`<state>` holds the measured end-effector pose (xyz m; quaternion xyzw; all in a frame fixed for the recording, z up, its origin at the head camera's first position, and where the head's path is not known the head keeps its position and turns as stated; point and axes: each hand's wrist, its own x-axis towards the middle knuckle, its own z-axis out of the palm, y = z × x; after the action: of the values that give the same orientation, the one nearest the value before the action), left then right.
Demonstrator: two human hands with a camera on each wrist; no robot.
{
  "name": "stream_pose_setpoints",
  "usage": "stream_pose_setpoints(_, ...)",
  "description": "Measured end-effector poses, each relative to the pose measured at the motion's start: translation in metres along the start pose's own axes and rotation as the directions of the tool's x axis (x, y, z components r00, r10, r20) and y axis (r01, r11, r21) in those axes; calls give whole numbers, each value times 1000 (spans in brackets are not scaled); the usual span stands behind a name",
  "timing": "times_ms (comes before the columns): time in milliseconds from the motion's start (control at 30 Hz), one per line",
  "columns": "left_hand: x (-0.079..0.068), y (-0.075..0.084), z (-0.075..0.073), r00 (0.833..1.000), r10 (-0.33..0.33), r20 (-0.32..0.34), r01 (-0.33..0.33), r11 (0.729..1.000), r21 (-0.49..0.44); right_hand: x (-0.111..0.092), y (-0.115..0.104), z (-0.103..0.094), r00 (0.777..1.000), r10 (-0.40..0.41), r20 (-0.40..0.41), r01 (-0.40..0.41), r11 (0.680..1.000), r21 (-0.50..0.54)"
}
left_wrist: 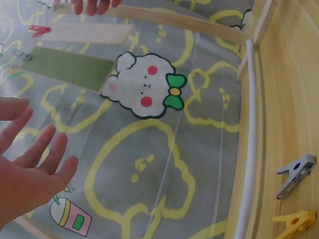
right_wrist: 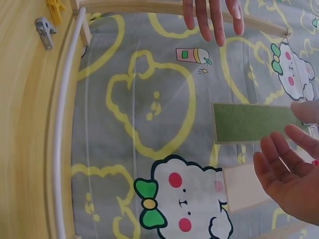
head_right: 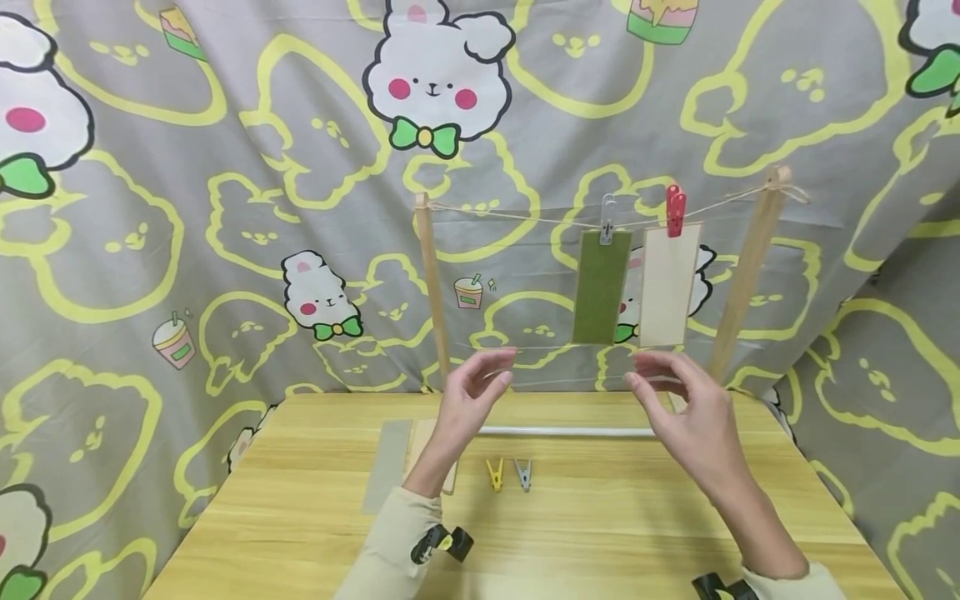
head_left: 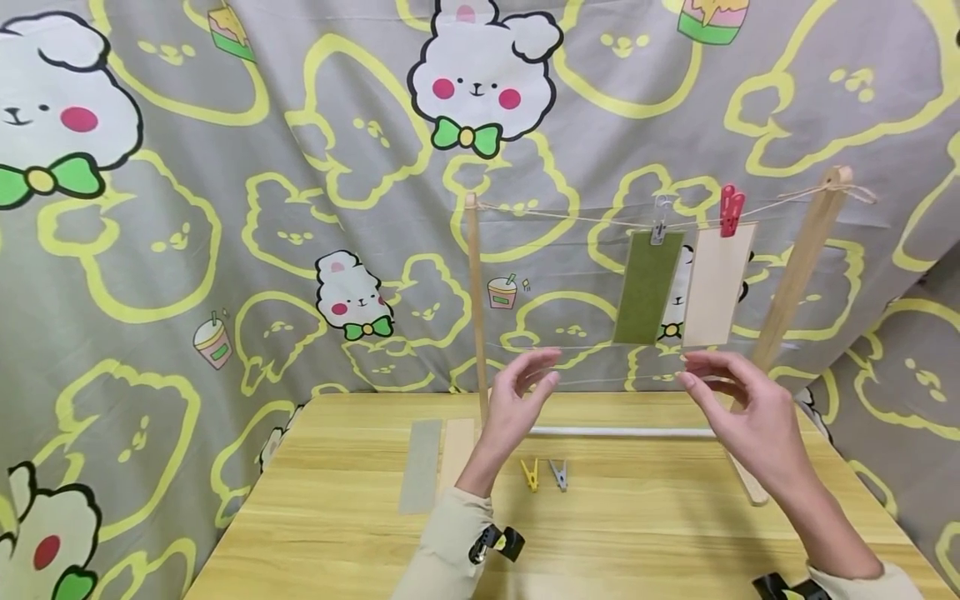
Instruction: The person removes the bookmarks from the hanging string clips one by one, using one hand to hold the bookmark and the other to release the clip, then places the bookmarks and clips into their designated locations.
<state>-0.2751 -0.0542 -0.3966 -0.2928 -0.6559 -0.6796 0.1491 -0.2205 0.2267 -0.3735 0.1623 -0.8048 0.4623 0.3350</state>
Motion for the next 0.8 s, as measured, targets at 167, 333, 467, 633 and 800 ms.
stream_pose_setpoints(167,4,1,2,1000,-28,-7,28,999,15,3,0,-2,999,-34,-2,34,999,16)
stream_pose_setpoints(333,9,-1,6,999,-37,-11,37,999,16,6,0,-5,999,-46,-9,46,999,28)
stream_pose_setpoints(467,16,-2,11,1000,-20,8,20,1000,20,8,1,-9,998,-58,-21,59,998,28)
stream_pose_setpoints(633,22,-3,14,1000,-1,18,0,1000,22,13,1,-11,997,-72,-37,72,997,10)
stream_pose_setpoints(800,29,-4,14,1000,11,13,-10,1000,-9,20,1,-13,995,-87,-47,87,996,-14)
